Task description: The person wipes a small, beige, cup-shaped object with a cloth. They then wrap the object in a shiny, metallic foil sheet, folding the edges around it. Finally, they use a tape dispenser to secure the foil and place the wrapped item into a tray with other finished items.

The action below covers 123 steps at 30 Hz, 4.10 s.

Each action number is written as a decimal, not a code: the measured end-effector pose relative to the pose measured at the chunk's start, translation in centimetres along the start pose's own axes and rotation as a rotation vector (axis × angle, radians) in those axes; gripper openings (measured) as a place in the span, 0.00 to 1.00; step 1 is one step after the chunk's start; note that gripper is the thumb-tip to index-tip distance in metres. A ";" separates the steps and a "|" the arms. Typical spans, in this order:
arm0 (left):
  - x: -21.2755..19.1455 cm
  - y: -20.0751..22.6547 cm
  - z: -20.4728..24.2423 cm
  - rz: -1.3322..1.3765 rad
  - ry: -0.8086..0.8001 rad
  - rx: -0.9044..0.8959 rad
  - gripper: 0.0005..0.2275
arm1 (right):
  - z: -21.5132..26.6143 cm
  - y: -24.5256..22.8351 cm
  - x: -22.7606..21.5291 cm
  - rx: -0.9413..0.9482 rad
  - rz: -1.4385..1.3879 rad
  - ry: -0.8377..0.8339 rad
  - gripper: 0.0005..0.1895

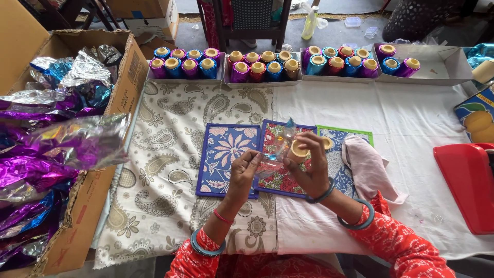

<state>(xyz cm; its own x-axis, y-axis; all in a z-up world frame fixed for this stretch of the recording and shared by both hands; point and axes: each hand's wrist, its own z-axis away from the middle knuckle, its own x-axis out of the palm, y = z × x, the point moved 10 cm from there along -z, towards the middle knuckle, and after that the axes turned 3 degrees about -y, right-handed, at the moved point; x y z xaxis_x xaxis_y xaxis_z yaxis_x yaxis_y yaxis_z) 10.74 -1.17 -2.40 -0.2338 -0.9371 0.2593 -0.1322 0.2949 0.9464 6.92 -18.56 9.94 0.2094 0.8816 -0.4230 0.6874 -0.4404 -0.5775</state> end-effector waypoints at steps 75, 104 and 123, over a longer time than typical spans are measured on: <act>-59.7 24.0 -0.8 -1.420 0.704 -0.317 0.25 | 3.9 3.6 9.7 -0.260 0.355 -0.651 0.11; -56.7 21.4 0.9 -1.584 0.432 -0.842 0.32 | 7.8 10.4 10.0 -0.147 0.456 -0.623 0.07; -58.0 22.6 1.7 -1.674 0.785 -0.878 0.24 | 4.3 4.4 9.7 -0.225 0.290 -0.618 0.07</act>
<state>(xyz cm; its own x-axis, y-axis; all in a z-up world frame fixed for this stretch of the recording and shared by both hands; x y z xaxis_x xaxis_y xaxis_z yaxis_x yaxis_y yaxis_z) 19.64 60.17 3.65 0.0077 -0.0753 -0.9971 0.7264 -0.6848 0.0573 8.96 -12.69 0.28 0.0192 0.4479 -0.8939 0.8046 -0.5376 -0.2521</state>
